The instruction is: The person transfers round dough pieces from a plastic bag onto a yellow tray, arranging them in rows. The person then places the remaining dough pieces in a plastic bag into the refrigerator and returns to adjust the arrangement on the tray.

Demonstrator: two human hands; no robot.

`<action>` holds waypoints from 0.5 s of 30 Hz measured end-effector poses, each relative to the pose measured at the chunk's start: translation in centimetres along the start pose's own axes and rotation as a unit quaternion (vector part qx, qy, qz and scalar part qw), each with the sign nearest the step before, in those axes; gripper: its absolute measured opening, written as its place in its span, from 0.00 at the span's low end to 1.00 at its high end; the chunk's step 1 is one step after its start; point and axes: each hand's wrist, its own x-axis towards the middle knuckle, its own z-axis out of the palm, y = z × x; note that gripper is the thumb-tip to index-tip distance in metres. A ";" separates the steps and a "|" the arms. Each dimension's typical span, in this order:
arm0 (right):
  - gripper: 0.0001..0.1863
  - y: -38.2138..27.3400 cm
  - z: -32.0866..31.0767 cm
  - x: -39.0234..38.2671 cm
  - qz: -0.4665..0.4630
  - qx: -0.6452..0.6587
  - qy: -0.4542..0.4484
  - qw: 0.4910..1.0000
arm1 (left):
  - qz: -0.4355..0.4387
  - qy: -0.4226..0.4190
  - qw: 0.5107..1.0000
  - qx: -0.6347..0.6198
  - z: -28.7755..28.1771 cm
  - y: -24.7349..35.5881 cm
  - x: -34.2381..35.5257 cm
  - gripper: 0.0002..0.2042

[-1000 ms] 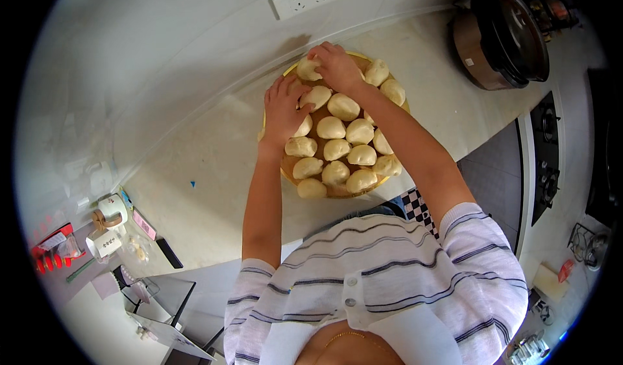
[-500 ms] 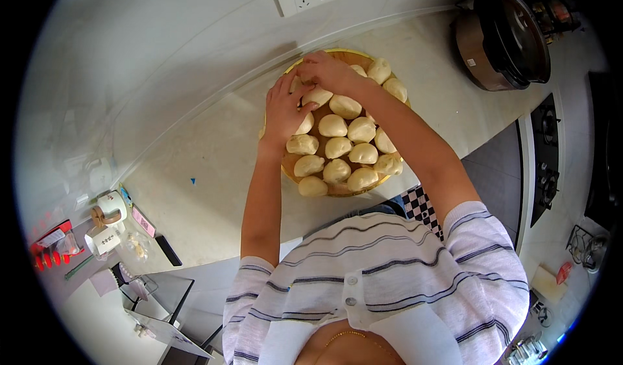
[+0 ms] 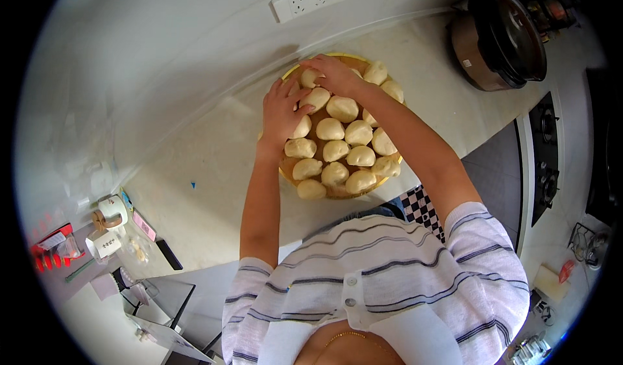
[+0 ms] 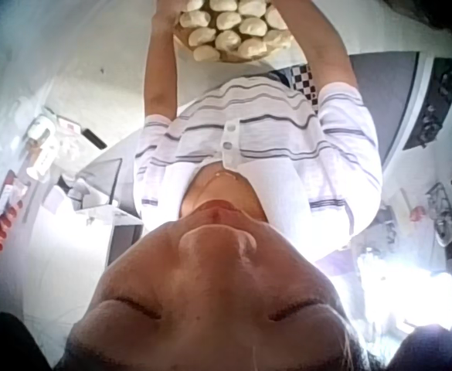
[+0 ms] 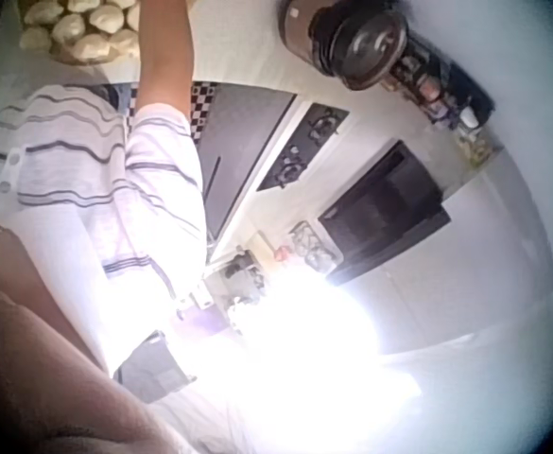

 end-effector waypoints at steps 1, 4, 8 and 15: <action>0.22 -0.1 -0.3 0.0 0.025 0.012 -0.011 1.000 | 0.000 -0.002 1.000 -0.001 0.0 0.0 0.0 0.20; 0.20 0.0 -0.4 -0.2 0.055 0.031 -0.014 0.998 | 0.008 -0.001 1.000 0.011 -0.4 0.8 -0.3 0.19; 0.14 0.3 1.5 -0.8 0.008 -0.019 0.053 0.998 | 0.012 0.001 1.000 0.006 -0.3 0.6 -0.3 0.19; 0.16 -0.3 -1.8 -1.2 0.060 0.058 0.009 0.996 | -0.030 -0.022 0.999 0.013 -0.8 1.6 0.0 0.26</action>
